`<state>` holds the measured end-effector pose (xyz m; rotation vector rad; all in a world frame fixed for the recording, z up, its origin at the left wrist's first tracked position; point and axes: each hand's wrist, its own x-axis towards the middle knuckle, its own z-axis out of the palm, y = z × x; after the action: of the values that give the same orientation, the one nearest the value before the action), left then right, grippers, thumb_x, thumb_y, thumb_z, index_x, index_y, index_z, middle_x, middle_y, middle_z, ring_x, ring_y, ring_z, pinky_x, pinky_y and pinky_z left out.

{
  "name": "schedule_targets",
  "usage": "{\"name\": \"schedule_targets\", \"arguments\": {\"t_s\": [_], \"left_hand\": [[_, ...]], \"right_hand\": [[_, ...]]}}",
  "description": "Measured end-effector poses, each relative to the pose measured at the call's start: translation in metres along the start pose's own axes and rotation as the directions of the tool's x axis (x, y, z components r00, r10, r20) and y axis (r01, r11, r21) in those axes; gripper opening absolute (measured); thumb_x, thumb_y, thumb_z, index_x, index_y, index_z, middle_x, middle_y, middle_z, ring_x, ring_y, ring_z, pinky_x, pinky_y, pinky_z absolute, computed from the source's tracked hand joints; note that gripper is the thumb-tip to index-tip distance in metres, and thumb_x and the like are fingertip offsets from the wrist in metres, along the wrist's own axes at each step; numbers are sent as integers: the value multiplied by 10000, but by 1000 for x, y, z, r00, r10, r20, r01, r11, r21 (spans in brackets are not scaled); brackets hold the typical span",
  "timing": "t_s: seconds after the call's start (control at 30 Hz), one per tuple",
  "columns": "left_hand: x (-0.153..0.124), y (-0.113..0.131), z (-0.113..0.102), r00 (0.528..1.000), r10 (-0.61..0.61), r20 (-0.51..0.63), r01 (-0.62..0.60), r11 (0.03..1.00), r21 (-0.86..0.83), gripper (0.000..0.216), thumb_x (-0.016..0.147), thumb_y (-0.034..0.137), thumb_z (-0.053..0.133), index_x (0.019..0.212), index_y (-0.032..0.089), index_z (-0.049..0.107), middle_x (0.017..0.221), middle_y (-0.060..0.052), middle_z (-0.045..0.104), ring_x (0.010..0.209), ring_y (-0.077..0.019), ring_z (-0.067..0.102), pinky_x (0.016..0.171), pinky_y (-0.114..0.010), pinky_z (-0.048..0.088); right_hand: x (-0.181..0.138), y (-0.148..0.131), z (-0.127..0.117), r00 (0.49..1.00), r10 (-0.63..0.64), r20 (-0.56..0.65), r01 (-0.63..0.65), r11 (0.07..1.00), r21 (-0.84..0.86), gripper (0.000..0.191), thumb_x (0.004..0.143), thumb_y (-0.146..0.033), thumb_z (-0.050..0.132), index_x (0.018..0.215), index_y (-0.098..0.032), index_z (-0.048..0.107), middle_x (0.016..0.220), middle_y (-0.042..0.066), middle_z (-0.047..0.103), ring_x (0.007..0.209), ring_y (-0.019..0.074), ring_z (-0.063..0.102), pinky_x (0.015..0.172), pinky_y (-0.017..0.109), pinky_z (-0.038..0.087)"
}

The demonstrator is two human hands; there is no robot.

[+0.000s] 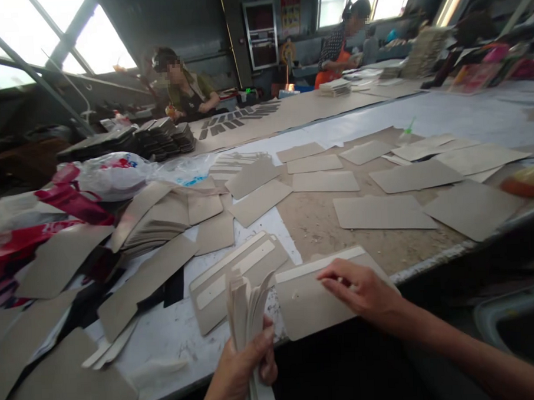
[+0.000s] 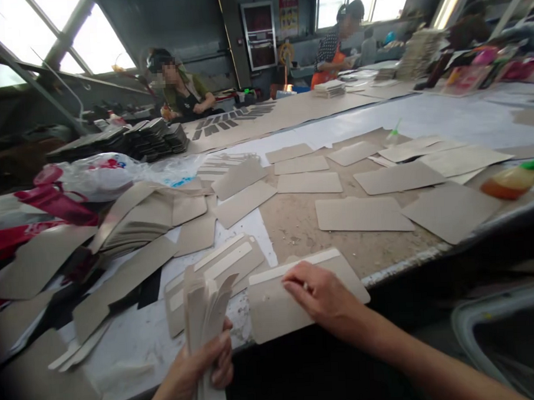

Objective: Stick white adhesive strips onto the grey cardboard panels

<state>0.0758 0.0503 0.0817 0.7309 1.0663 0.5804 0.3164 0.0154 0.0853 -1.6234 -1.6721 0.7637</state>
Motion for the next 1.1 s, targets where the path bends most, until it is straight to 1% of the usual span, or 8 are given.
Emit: {"name": "schedule_targets", "arguments": {"t_s": [0.07, 0.2, 0.4, 0.57, 0.73, 0.83, 1.0, 1.1], "left_hand": [[1, -12, 3, 1000, -8, 9, 8, 1000, -5, 422, 584, 417, 722, 857, 170, 517, 362, 86, 425, 343, -62, 335, 414, -213, 265], [-4, -26, 9, 1000, 14, -24, -13, 999, 48, 464, 545, 410, 761, 846, 119, 559, 374, 48, 481, 380, -82, 414, 421, -204, 255], [-16, -38, 12, 991, 72, -116, -72, 997, 6, 517, 497, 377, 810, 882, 115, 587, 518, 27, 599, 492, -99, 515, 511, -213, 377], [-20, -46, 11, 989, 50, -137, -70, 987, -147, 539, 434, 308, 848, 883, 107, 629, 709, -60, 702, 680, -184, 630, 642, -259, 466], [-24, -50, 9, 995, -6, -98, -13, 980, -197, 456, 466, 344, 825, 807, 108, 636, 526, -22, 629, 509, -143, 577, 522, -237, 442], [-25, -46, 10, 995, -17, -99, -6, 975, -223, 422, 477, 338, 816, 785, 108, 642, 547, -32, 637, 511, -141, 581, 523, -230, 452], [-23, -43, 14, 982, -24, -185, -13, 980, -196, 501, 501, 351, 792, 908, 115, 621, 675, -57, 687, 650, -218, 638, 625, -300, 499], [-24, -49, 16, 968, 123, -219, -114, 992, 57, 500, 562, 416, 734, 942, 119, 603, 771, -71, 699, 769, -237, 638, 713, -303, 493]], "right_hand": [[1, -31, 23, 993, -14, 119, -3, 990, 141, 194, 866, -319, 481, 867, -194, 629, 840, 20, 616, 784, 137, 559, 721, 235, 431], [4, -60, 59, 986, 59, 158, -92, 973, 210, 196, 787, -347, 593, 852, -165, 624, 848, 30, 591, 781, 143, 537, 699, 241, 415], [-6, -64, 82, 993, 22, 117, -37, 991, 127, 210, 823, -190, 464, 614, -172, 446, 677, -8, 476, 657, 116, 451, 617, 235, 359], [-19, -60, 93, 994, 111, -13, -105, 963, 247, 215, 814, -227, 472, 614, -184, 405, 633, -22, 425, 610, 111, 418, 564, 234, 336], [-26, -56, 97, 968, 215, 127, -247, 752, 611, 305, 839, -422, 478, 652, -192, 410, 569, -51, 405, 497, 86, 408, 475, 212, 349], [-25, -53, 97, 955, 254, 150, -284, 657, 698, 358, 833, -498, 471, 654, -200, 388, 533, -69, 387, 427, 71, 380, 420, 201, 323], [-24, -55, 95, 964, 261, 55, -238, 747, 621, 331, 856, -479, 448, 691, -195, 408, 588, -53, 386, 533, 88, 379, 509, 212, 357], [-31, -57, 93, 971, 229, 65, -230, 829, 510, 303, 853, -461, 453, 714, -194, 426, 670, -22, 446, 633, 113, 428, 598, 233, 388]]}}
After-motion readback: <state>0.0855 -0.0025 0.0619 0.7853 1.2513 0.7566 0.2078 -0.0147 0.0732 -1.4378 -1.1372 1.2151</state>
